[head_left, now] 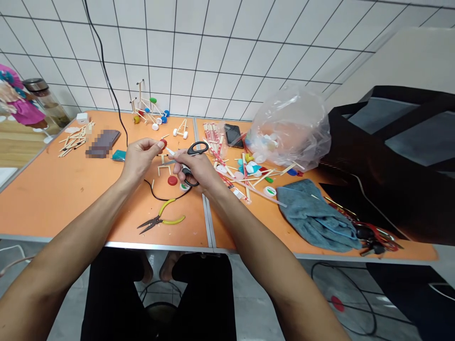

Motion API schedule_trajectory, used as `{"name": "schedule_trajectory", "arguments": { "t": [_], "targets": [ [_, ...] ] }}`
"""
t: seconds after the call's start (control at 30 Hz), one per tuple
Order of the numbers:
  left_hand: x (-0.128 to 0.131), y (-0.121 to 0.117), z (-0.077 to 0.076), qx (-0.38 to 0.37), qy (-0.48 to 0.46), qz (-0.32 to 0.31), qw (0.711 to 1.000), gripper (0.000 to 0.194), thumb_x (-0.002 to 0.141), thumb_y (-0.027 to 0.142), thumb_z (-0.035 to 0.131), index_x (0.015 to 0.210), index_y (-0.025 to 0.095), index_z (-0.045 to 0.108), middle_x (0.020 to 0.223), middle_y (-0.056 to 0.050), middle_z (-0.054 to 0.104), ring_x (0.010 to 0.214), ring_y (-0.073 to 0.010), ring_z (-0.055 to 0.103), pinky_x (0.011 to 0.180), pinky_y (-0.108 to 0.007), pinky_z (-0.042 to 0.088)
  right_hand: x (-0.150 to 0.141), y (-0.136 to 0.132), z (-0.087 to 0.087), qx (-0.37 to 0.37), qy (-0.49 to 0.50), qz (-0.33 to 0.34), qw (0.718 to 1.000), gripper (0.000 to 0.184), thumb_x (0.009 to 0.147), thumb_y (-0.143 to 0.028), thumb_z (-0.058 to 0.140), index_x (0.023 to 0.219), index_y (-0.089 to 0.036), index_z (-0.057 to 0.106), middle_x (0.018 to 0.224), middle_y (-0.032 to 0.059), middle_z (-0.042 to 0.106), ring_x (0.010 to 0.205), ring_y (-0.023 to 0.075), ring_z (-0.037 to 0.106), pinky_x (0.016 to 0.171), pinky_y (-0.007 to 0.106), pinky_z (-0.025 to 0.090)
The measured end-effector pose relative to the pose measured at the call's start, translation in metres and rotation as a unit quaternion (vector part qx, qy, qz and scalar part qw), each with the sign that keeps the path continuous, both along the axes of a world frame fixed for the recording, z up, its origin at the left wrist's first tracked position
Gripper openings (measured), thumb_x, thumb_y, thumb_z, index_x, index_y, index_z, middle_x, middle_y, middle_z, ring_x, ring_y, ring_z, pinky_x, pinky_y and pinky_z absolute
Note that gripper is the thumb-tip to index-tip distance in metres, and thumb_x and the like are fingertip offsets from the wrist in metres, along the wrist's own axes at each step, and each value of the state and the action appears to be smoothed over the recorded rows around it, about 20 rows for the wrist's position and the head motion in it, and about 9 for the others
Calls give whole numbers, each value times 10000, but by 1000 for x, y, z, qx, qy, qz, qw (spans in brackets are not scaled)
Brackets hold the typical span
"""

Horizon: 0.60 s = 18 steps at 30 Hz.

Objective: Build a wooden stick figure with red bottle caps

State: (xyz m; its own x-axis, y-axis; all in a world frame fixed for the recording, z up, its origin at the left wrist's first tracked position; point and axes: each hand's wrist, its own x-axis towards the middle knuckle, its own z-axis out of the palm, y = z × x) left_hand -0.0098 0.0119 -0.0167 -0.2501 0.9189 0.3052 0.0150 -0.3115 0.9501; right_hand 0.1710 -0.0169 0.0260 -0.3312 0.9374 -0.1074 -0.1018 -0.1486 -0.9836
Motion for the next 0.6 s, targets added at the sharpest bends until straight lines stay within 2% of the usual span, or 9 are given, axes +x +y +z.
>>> {"name": "schedule_trajectory", "arguments": {
  "t": [0.23, 0.4, 0.6],
  "targets": [
    [-1, 1, -1, -11, 49, -50, 997, 548, 764, 766, 856, 757, 220, 816, 790, -75, 803, 839, -256, 749, 797, -370, 586, 6, 4, 1, -36, 10, -14, 999, 115, 863, -216, 724, 761, -191, 679, 610, -29, 667, 418, 78, 482, 366, 192, 364],
    [-4, 1, 2, -26, 37, -94, 995, 571, 712, 761, 915, 824, 210, 816, 863, -67, 813, 902, -243, 745, 909, -381, 611, 8, 8, 0, -51, 16, -16, 998, 85, 885, -202, 714, 803, -184, 700, 590, -34, 654, 407, 71, 475, 345, 183, 294],
    [-2, 3, 1, -14, -35, -116, 993, 609, 604, 752, 994, 786, 208, 788, 955, -69, 824, 869, -200, 718, 928, -377, 615, 10, 12, -4, -69, 16, -6, 997, 100, 881, -226, 729, 796, -175, 717, 571, -37, 638, 407, 67, 470, 341, 181, 251]
  ]
}}
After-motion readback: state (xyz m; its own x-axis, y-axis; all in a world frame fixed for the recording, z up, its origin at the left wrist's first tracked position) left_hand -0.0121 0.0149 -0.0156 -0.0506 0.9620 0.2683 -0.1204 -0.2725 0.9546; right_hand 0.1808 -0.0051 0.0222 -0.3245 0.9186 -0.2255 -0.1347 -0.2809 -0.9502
